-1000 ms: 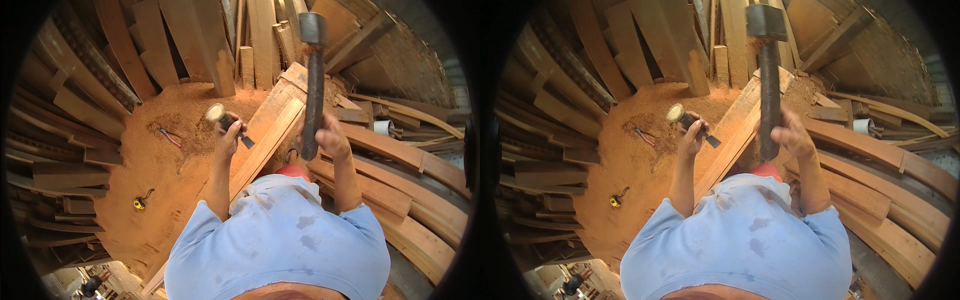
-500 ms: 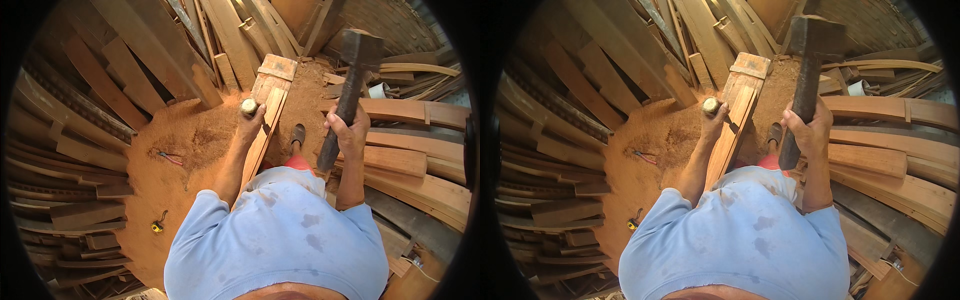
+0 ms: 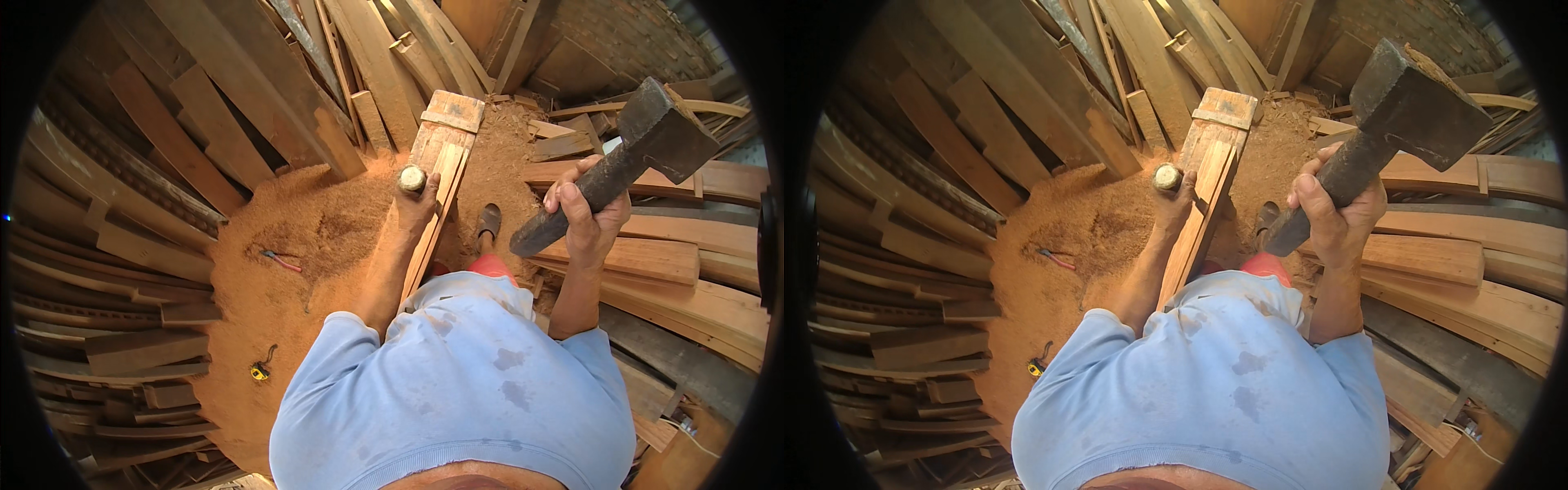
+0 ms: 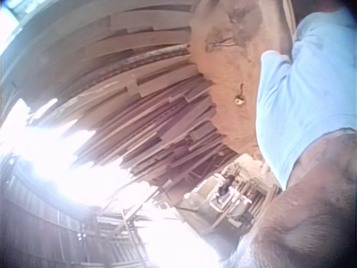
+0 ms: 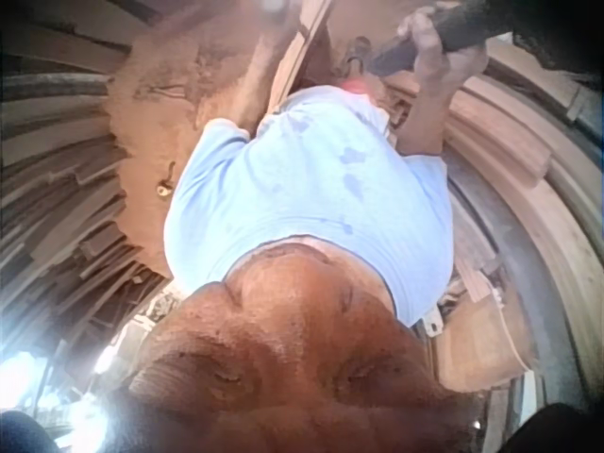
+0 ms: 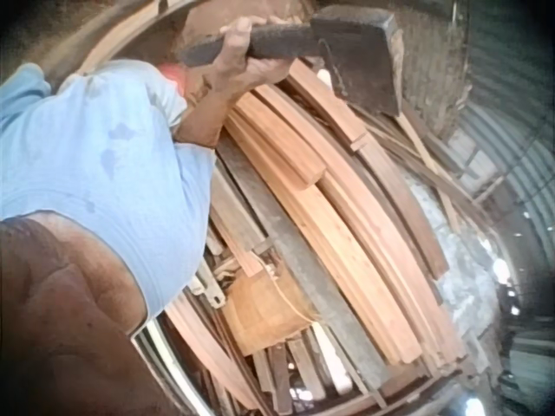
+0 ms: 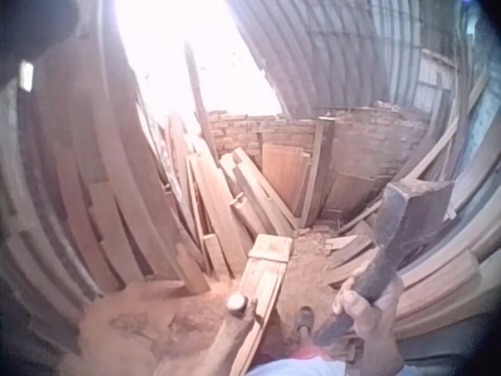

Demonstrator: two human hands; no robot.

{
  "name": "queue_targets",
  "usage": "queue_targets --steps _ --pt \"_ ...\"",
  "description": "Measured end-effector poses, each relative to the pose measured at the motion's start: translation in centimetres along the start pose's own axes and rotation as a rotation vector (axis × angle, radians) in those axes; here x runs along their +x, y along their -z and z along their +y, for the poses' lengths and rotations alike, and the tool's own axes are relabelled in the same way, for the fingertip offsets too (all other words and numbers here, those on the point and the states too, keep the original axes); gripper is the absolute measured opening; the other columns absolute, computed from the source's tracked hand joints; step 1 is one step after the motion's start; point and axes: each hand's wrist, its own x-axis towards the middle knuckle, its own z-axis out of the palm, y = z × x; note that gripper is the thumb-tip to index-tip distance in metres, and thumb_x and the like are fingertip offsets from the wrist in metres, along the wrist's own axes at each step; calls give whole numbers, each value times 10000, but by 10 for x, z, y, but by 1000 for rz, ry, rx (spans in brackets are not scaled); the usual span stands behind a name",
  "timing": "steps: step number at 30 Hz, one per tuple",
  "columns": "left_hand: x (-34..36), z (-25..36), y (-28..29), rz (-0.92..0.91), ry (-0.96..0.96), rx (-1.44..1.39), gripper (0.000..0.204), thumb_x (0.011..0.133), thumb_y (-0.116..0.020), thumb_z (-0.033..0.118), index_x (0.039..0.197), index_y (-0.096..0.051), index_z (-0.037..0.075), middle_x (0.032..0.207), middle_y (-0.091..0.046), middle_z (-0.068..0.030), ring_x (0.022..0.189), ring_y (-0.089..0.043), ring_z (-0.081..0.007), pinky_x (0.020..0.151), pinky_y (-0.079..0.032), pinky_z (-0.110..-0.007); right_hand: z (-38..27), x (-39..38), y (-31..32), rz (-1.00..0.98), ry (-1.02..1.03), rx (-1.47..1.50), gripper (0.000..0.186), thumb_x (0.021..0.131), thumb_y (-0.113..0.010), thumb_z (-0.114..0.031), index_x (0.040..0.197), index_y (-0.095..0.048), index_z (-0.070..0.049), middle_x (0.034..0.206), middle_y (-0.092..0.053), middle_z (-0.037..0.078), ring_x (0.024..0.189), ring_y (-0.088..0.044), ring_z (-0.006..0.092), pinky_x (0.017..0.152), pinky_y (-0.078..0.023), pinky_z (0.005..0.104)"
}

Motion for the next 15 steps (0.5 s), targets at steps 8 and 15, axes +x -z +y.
queue_targets --steps 8,15 --pt "-2 -31 -14 -41 -177 161 159 961 -777 77 985 -624 38 848 -635 14 776 -603 -95 690 -522 -276 6 -2 -9 -77 -33 -253 191 931 -712 -22 1085 -601 -31 821 -683 47 646 -655 102 570 -536 273" --pt "-4 -33 -15 -189 -245 217 197 945 -751 19 1132 -693 47 1048 -708 -31 1021 -669 -158 862 -554 -320 88 -17 14 -742 -131 -1222 286 806 -740 -115 1071 -658 -42 824 -709 214 823 -715 414 766 -566 508"
